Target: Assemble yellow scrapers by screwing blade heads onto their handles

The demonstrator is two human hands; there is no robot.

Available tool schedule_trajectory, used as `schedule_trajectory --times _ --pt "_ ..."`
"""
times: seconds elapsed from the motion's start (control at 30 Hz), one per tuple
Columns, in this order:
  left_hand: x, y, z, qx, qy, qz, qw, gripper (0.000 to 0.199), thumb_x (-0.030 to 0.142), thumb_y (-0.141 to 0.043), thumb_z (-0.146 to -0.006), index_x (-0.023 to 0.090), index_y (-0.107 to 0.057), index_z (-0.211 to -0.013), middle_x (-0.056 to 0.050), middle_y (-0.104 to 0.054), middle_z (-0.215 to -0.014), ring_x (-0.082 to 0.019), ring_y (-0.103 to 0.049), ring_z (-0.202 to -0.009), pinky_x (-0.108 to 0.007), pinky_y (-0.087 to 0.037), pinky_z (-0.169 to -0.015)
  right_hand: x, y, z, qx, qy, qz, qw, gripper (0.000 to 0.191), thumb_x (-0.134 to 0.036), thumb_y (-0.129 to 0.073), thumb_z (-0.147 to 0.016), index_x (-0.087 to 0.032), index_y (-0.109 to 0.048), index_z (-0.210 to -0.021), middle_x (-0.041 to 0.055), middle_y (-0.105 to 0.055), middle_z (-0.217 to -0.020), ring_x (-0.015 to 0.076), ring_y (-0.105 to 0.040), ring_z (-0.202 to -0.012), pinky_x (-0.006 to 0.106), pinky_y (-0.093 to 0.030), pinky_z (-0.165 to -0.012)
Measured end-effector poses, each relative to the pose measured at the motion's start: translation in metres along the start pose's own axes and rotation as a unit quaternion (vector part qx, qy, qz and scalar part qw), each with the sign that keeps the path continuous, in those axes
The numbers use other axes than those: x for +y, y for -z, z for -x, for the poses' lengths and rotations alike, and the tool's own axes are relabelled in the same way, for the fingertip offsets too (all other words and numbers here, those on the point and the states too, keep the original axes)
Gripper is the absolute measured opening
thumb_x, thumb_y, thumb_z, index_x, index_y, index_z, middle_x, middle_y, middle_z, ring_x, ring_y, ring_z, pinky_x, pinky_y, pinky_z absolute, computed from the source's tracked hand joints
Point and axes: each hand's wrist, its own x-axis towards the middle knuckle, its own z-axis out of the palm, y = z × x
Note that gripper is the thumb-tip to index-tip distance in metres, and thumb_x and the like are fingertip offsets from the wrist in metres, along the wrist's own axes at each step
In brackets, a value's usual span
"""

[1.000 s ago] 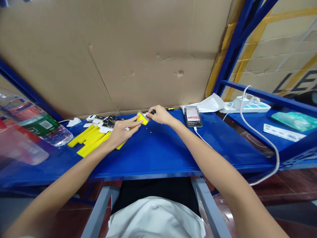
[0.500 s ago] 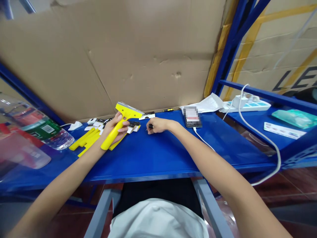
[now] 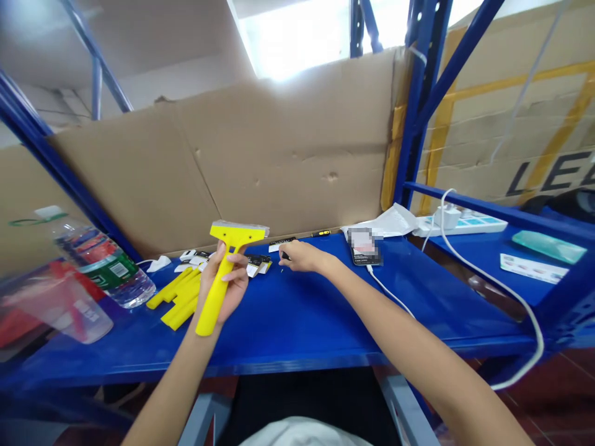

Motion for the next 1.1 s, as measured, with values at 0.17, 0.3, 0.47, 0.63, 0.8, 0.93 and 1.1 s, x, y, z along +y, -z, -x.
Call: schedule_trajectory --times 0.17,0.3,0.47,0.63,0.8,0.93,1.1 --pt "-0.017 -0.002 0.014 0.006 -0.051 0.016 0.999 0.025 0.018 -0.076 -0.099 0.027 -0.07 -0.122 -0.004 -0.07 -0.109 -0.003 -0.064 -0.07 -0.004 -0.039 -0.047 -0.006 0.006 0.0 0.105 0.059 -0.018 0.993 0.008 -0.018 -0.07 -0.102 -0.019 -0.074 -0.108 0.0105 -0.081 -0.112 0.0222 -0.073 -0.098 0.029 -0.047 -0.086" --pt "-0.033 0.009 0.028 0.06 -0.051 0.076 0.994 0.018 0.015 -0.073 -0.1 0.023 -0.068 -0.115 -0.006 -0.068 -0.109 -0.004 -0.065 -0.071 -0.006 -0.042 -0.047 -0.013 0.015 0.004 0.161 0.086 -0.049 0.982 0.009 -0.017 -0.067 -0.101 -0.019 -0.073 -0.107 0.0099 -0.082 -0.108 0.0216 -0.073 -0.092 0.031 -0.05 -0.086" --pt "-0.049 0.027 0.042 0.115 -0.024 0.107 0.987 0.017 0.01 -0.073 -0.097 0.021 -0.066 -0.108 -0.006 -0.067 -0.111 -0.006 -0.068 -0.075 -0.008 -0.046 -0.048 -0.04 0.04 0.024 0.24 0.116 -0.122 0.956 0.012 -0.027 -0.064 -0.105 -0.02 -0.073 -0.102 0.0086 -0.081 -0.105 0.0217 -0.074 -0.097 0.033 -0.054 -0.093" --pt "-0.062 0.04 0.046 0.118 -0.046 0.062 0.99 0.028 0.015 -0.087 -0.088 0.022 -0.072 -0.111 -0.003 -0.07 -0.104 -0.009 -0.072 -0.077 -0.011 -0.049 -0.049 -0.077 0.056 0.058 0.23 0.134 -0.165 0.95 0.008 -0.03 -0.072 -0.105 -0.024 -0.075 -0.102 0.0043 -0.08 -0.102 0.0201 -0.072 -0.091 0.033 -0.055 -0.088" --pt "-0.071 0.05 0.05 0.134 -0.036 0.008 0.99 0.037 0.022 -0.094 -0.081 0.02 -0.076 -0.114 -0.003 -0.073 -0.097 -0.012 -0.073 -0.076 -0.014 -0.05 -0.049 -0.089 0.044 0.081 0.176 0.158 -0.144 0.961 0.003 -0.026 -0.072 -0.106 -0.027 -0.073 -0.103 0.0059 -0.074 -0.109 0.0224 -0.071 -0.102 0.037 -0.057 -0.093" --pt "-0.072 0.057 0.053 0.12 -0.013 -0.026 0.992 0.045 0.031 -0.096 -0.082 0.022 -0.075 -0.12 -0.003 -0.074 -0.094 -0.011 -0.071 -0.068 -0.016 -0.048 -0.048 -0.082 0.031 0.083 0.148 0.153 -0.129 0.969 0.004 -0.025 -0.071 -0.106 -0.026 -0.073 -0.103 0.0073 -0.069 -0.115 0.0223 -0.069 -0.109 0.038 -0.056 -0.1" --pt "-0.074 0.063 0.053 0.121 0.001 -0.048 0.991 0.054 0.035 -0.096 -0.082 0.021 -0.073 -0.129 -0.004 -0.076 -0.093 -0.011 -0.069 -0.062 -0.018 -0.046 -0.046 -0.078 0.031 0.076 0.146 0.145 -0.143 0.968 0.006 -0.028 -0.072 -0.106 -0.026 -0.074 -0.101 0.0068 -0.068 -0.113 0.0223 -0.067 -0.106 0.039 -0.056 -0.1"
